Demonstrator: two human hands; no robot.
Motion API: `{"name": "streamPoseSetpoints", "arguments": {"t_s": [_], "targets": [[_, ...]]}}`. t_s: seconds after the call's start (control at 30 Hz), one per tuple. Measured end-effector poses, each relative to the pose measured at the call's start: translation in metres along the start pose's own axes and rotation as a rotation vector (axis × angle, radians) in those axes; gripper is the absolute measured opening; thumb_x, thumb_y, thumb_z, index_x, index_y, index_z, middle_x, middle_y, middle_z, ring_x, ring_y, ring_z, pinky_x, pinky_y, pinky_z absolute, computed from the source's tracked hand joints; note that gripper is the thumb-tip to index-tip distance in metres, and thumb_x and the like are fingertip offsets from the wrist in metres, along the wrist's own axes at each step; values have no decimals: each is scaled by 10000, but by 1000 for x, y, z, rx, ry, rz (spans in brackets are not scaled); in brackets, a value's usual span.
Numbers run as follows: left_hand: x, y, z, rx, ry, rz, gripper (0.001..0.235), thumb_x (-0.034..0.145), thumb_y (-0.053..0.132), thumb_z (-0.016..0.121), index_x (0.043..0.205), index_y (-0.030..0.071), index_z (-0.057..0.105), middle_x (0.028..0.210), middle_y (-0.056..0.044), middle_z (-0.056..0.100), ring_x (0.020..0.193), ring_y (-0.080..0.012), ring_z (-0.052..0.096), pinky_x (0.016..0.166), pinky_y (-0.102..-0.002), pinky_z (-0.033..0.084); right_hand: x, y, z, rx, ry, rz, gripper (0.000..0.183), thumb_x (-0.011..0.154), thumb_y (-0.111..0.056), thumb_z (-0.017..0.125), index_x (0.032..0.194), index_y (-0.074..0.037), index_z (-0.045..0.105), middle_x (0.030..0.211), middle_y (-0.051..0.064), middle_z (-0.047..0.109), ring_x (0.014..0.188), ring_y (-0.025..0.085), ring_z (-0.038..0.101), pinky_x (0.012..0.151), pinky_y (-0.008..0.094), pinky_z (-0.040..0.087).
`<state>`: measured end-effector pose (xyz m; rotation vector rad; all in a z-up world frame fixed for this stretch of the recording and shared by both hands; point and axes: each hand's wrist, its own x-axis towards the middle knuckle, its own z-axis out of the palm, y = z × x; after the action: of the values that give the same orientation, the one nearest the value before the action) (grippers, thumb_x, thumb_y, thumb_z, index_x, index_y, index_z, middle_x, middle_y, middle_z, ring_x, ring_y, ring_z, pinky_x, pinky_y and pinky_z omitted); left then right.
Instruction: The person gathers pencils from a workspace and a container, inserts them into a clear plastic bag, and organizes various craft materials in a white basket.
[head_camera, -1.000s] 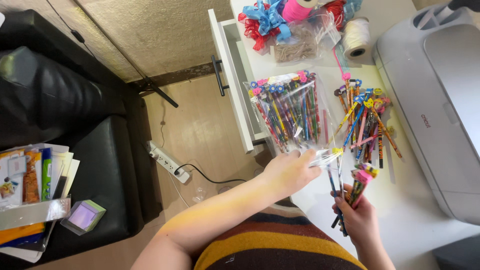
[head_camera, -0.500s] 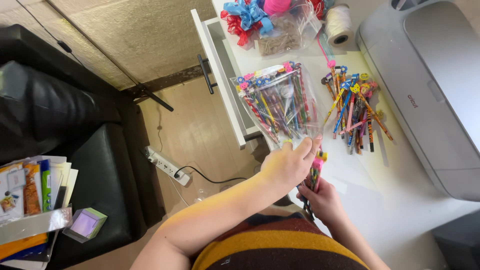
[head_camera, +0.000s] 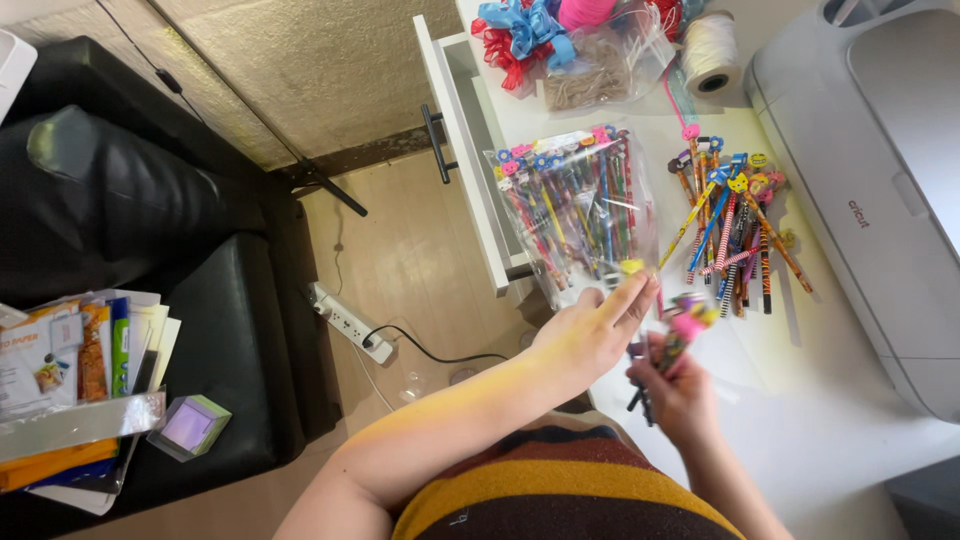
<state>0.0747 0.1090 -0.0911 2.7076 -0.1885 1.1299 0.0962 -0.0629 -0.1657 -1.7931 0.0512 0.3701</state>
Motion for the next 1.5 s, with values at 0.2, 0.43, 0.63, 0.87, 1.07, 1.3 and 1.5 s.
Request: {"name": "streamPoseSetpoints", "arguments": {"t_s": [0.2, 0.43, 0.63, 0.87, 1.07, 1.3, 1.5], "targets": [[-4, 1, 10, -101, -70, -26, 519, 827, 89, 454, 1342, 34, 416, 1268, -75, 451, 693, -242, 561, 444, -273, 548, 13, 24, 21, -472, -26, -68, 277, 722, -249, 696, 592, -59, 542, 494, 119, 545, 599, 287, 594, 628, 384, 468], [-1, 1, 11, -180, -145, -125, 502, 879, 93, 435, 1364, -14, 366, 1317, -132, 416, 760, -289, 566, 481, -307, 566, 46, -19, 41, -581, -32, -8, 226, 764, -285, 645, 756, -70, 580, 626, 135, 596, 757, 318, 603, 714, 419, 463], [-7, -8, 9, -376, -242, -202, 542, 885, 14, 400, 1408, -11, 262, 1370, -205, 349, 759, -390, 567, 564, -408, 582, 56, -36, 34, -696, -62, 37, 261, 803, -319, 598, 906, -80, 614, 747, 150, 642, 902, 347, 610, 792, 451, 457], [-6, -13, 8, -478, -590, -118, 757, 820, -86, 467, 1453, 45, 74, 1525, -202, 140, 949, -366, 505, 810, -462, 489, 11, -16, -9, -905, -118, 67, 349, 805, -365, 556, 1087, -161, 585, 840, 119, 692, 749, 334, 631, 675, 410, 478], [-7, 2, 10, -261, -668, 8, 658, 864, -8, 481, 1449, 166, 234, 1489, 10, 175, 809, -315, 461, 553, -443, 508, -6, -40, 12, -902, -306, 121, 231, 862, -330, 467, 962, -133, 534, 929, 134, 687, 867, 420, 583, 691, 421, 446], [-12, 7, 12, -203, -693, 137, 546, 894, -13, 374, 1422, 119, 327, 1506, 3, 169, 772, -293, 455, 434, -345, 456, 41, -40, 35, -1024, -233, 87, 425, 756, -165, 427, 1161, -47, 480, 956, 233, 622, 838, 417, 569, 701, 471, 436], [-11, 8, 14, -136, -568, 154, 518, 894, 79, 418, 1408, 126, 367, 1490, -2, 253, 951, -370, 511, 483, -394, 508, 69, -63, 71, -1371, -157, -77, 535, 792, -107, 365, 1323, -101, 305, 1090, 165, 541, 1035, 328, 486, 874, 440, 378]]}}
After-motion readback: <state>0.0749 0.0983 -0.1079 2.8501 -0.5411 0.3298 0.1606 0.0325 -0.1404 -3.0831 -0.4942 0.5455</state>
